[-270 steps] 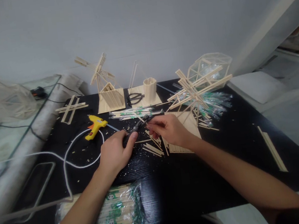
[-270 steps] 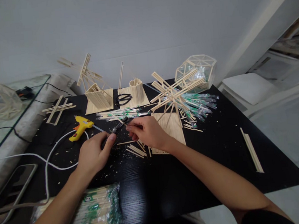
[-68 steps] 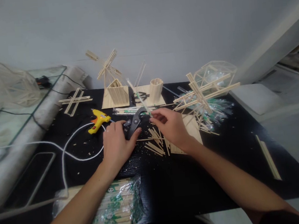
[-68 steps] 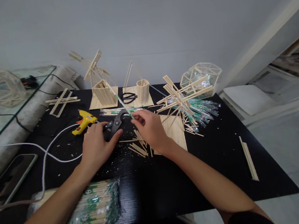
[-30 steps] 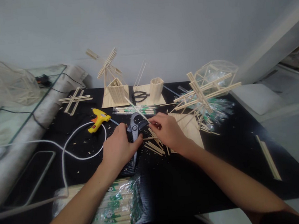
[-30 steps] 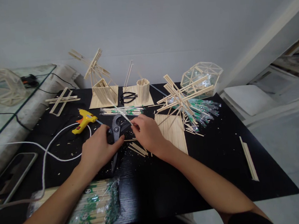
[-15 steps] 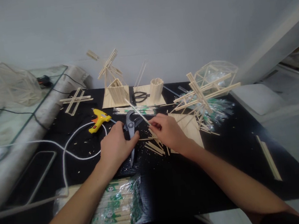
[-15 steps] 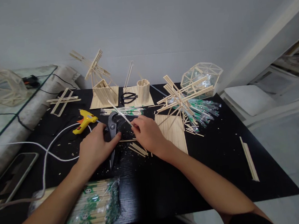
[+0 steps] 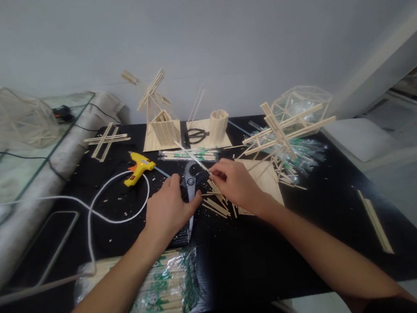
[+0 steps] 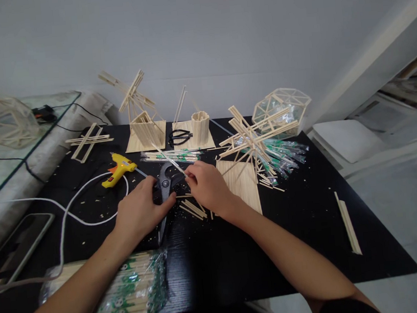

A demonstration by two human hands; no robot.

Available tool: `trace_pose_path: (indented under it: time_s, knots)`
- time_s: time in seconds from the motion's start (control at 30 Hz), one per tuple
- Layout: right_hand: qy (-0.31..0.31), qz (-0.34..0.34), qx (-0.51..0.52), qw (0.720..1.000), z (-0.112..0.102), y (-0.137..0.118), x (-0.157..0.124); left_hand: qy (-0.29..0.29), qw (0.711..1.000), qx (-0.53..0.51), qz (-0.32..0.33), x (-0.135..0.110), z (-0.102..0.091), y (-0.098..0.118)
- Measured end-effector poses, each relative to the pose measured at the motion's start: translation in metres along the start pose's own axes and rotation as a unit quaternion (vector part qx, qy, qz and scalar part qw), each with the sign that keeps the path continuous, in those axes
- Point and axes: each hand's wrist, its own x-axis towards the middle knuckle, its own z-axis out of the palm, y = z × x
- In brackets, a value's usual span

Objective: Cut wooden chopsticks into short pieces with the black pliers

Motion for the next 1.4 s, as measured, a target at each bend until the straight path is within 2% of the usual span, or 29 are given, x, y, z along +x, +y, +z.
trace_pose_path:
  time_s: [0.43,0.73,0.97,1.23,1.4]
  knots:
    - [-0.026,-0.003,-0.050,0.998,0.003,0.001,-0.002,0.002,1.000,0.009,-0.026,0.006,-0.002,-0.006]
    - [-0.052,-0.012,-0.046,0.998,-0.004,-0.005,-0.002,0.009,0.999,-0.009,-0.051,0.011,-0.008,-0.010]
    - [-0.068,-0.017,-0.084,0.994,-0.008,-0.009,-0.004,0.022,0.997,-0.012,-0.069,0.015,-0.012,-0.015]
    - [-0.127,-0.021,-0.142,0.981,-0.025,-0.017,-0.004,0.043,0.993,-0.033,-0.108,0.024,-0.010,-0.027]
    - [-0.168,-0.016,-0.121,0.978,-0.044,-0.013,0.000,0.056,0.989,-0.052,-0.130,0.028,-0.009,-0.033]
